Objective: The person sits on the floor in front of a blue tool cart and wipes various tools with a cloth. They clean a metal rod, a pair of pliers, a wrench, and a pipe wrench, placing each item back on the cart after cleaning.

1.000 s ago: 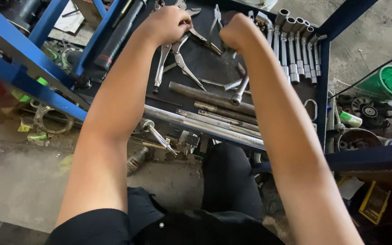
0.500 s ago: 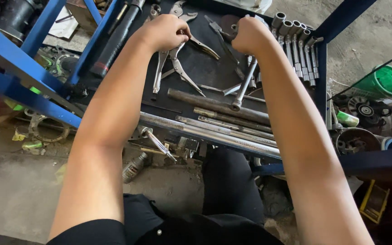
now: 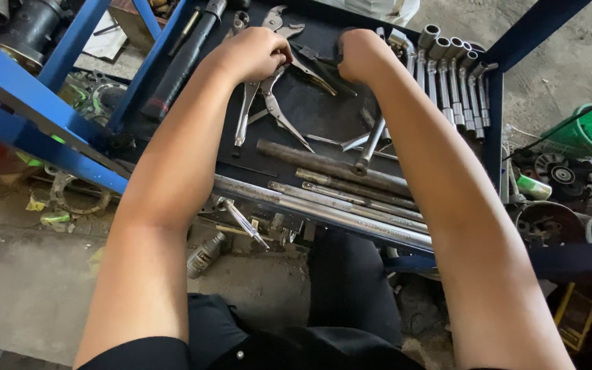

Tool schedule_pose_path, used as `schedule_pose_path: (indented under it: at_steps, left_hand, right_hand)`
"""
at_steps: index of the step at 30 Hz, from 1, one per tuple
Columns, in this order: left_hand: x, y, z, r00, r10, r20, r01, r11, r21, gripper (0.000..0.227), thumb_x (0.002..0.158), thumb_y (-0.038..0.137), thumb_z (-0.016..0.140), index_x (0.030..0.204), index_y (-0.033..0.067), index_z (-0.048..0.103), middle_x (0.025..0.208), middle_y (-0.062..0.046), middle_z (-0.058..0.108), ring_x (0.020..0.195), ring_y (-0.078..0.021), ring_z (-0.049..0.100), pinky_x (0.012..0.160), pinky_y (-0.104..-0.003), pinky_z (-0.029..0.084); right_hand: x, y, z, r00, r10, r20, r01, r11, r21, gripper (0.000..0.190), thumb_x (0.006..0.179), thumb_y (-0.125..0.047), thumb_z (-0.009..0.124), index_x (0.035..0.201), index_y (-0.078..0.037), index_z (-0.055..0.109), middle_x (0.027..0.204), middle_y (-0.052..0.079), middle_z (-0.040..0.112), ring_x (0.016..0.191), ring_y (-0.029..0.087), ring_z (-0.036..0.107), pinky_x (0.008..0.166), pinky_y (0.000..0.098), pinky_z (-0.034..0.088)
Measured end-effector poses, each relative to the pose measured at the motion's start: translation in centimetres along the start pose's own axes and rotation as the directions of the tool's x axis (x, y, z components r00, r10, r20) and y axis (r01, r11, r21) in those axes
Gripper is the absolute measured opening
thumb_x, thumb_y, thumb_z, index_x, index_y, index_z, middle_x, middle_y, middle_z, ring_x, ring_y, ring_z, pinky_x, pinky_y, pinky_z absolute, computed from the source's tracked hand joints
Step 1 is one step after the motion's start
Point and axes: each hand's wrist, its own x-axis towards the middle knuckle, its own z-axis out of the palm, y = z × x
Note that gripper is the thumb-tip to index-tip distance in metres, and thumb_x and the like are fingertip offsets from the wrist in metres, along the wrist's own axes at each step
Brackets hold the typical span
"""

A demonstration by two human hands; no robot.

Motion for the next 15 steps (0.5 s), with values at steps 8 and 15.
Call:
schedule_pose_path:
  at_steps: [8,15]
  left_hand:
    - [-0.1,0.1,0.0,1.000,-0.004,-0.009,0.004,1.000,0.025,0.025,0.095,0.018,0.062,0.114,0.0157,0.077,0.110,-0.013,0.074,0.103,-0.0323,0.069,0.088,-0.044,0.054]
    - [-0.5,1.2,-1.1,0.996,-0.071,0.046,0.074,0.996,-0.057,0.027,0.094,0.017,0.059,0.114,0.0168,0.077,0.106,-0.015,0.074,0.100,-0.0324,0.070,0.088,-0.042,0.054]
  right_hand:
    - [-0.8,-2.1,-2.0,0.990,0.137,0.034,-0.133,0.987,-0.093,0.023,0.077,-0.018,0.075,0.093,-0.002,0.077,0.095,0.024,0.072,0.089,0.043,0.070,0.076,0.0499,0.058]
    - [0.1,3.8,-3.9,0.975,0.182,-0.126,-0.176,0.983,0.055,0.029,0.075,-0.026,0.080,0.101,-0.013,0.080,0.096,0.016,0.075,0.088,0.037,0.072,0.075,0.0464,0.059]
